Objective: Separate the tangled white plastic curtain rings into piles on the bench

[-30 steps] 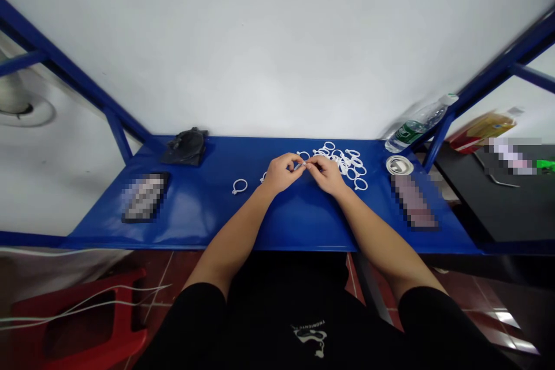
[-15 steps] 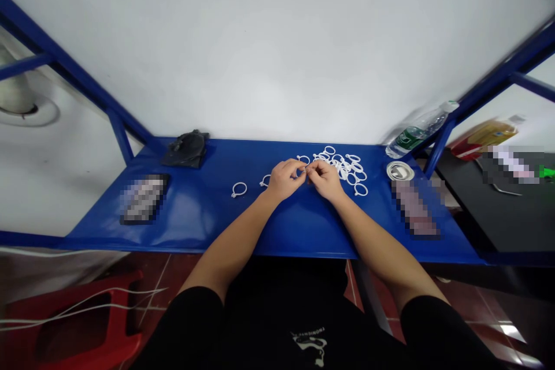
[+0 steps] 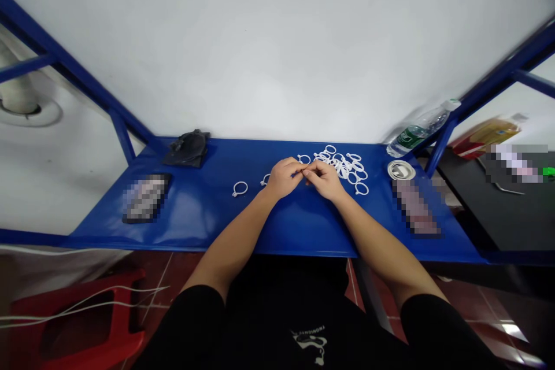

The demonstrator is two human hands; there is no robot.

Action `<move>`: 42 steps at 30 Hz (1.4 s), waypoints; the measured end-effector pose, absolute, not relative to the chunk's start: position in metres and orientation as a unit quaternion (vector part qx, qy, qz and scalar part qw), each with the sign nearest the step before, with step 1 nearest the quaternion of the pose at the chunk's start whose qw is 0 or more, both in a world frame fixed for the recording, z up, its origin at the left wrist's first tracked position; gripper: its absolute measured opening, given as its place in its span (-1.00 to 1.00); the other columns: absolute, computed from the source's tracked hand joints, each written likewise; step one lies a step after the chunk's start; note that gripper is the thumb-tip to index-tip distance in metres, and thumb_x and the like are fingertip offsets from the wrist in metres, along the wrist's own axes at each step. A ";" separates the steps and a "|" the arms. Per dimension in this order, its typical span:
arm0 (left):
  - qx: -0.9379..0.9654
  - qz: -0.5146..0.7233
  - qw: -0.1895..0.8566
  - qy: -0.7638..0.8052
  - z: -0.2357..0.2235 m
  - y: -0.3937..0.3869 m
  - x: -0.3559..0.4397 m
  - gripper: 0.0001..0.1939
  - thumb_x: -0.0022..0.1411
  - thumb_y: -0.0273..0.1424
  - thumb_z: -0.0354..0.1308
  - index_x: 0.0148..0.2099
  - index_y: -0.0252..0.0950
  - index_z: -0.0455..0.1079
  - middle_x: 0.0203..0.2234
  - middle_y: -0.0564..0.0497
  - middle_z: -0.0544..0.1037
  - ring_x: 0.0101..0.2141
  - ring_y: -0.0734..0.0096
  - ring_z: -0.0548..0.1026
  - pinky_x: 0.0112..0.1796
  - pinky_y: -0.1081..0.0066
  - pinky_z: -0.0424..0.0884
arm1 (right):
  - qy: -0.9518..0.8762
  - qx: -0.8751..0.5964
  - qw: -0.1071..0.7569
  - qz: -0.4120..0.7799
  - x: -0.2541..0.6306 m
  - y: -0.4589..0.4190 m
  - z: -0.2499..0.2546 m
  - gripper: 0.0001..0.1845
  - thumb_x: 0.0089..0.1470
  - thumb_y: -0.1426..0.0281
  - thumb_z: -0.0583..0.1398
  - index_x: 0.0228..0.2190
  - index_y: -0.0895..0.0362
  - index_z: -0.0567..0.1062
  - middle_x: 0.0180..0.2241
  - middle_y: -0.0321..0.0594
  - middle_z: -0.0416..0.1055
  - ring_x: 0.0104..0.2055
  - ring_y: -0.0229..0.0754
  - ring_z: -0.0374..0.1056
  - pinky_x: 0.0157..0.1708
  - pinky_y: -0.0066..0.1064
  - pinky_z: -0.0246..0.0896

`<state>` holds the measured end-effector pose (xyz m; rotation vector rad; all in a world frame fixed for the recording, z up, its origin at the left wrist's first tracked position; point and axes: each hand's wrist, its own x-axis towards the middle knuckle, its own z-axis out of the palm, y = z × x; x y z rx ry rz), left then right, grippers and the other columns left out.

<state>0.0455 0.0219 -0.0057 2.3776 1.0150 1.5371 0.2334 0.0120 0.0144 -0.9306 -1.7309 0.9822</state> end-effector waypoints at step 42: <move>0.759 0.396 0.090 0.509 0.001 0.048 -0.007 -0.58 0.33 -0.28 0.34 0.20 -0.22 0.52 -0.23 -0.02 0.65 -0.31 0.34 0.55 -0.17 0.28 0.51 | -0.693 -0.610 0.385 0.006 0.321 0.046 0.039 -0.51 0.29 0.00 0.23 -0.02 0.11 0.66 -0.23 -0.07 0.66 -0.17 0.04 0.55 -0.14 -0.20 0.40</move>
